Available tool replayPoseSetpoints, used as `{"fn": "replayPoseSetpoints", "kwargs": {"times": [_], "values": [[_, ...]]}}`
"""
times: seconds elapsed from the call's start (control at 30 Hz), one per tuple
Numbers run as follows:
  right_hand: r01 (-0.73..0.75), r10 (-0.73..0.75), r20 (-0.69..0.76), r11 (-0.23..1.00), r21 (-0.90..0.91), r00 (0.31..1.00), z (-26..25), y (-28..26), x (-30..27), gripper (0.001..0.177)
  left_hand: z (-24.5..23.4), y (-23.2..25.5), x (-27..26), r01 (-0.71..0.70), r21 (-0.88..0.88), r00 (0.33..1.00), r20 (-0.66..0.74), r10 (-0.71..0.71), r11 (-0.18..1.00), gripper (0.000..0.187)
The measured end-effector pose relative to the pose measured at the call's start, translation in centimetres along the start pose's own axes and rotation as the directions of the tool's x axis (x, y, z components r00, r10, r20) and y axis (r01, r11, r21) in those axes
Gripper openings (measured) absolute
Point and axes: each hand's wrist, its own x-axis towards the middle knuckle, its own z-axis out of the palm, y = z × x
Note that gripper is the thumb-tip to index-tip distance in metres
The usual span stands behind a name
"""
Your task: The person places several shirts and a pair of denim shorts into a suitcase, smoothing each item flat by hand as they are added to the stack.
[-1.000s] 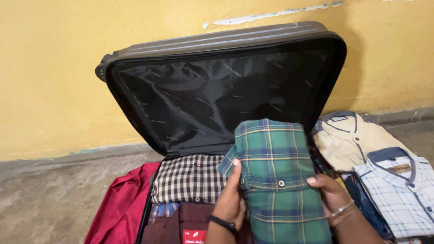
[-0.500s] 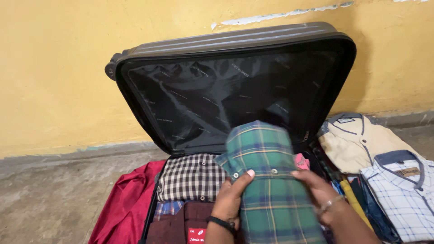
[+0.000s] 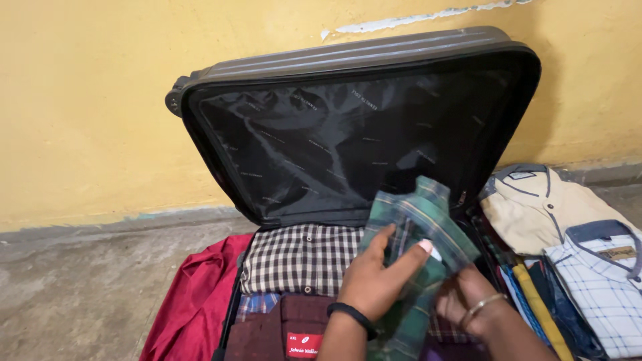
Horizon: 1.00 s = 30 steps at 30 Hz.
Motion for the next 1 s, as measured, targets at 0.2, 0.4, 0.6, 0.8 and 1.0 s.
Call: {"fn": "replayPoseSetpoints", "kwargs": {"times": [0.2,0.4,0.6,0.8,1.0], "values": [[0.012,0.02,-0.127,0.97,0.244,0.992,-2.2,2.2,-1.0,0.069,-0.4,-4.7,3.3,0.294,-0.588,0.955,0.201,-0.216,0.753,0.064],[0.009,0.048,-0.222,0.968,0.25,0.974,-2.9,2.2,-0.7,0.074,-0.1,-4.9,3.2,0.101,0.049,0.875,-0.481,-0.065,0.994,0.053],[-0.009,0.069,-0.259,0.974,0.225,0.963,-3.2,2.4,0.2,0.079,-0.5,-5.1,2.1,0.334,-0.08,0.935,-0.098,-0.341,0.939,0.074],[-0.064,0.106,-0.267,0.985,0.162,0.958,-2.4,1.3,0.3,0.085,-0.8,-8.6,1.8,0.266,-0.508,0.881,-0.217,-0.421,0.819,0.065],[-0.125,0.123,0.031,0.989,0.075,0.992,-5.5,0.1,-0.1,0.081,-0.2,-11.2,2.3,0.166,-0.578,0.9,-0.242,-0.363,0.799,0.073]]}}
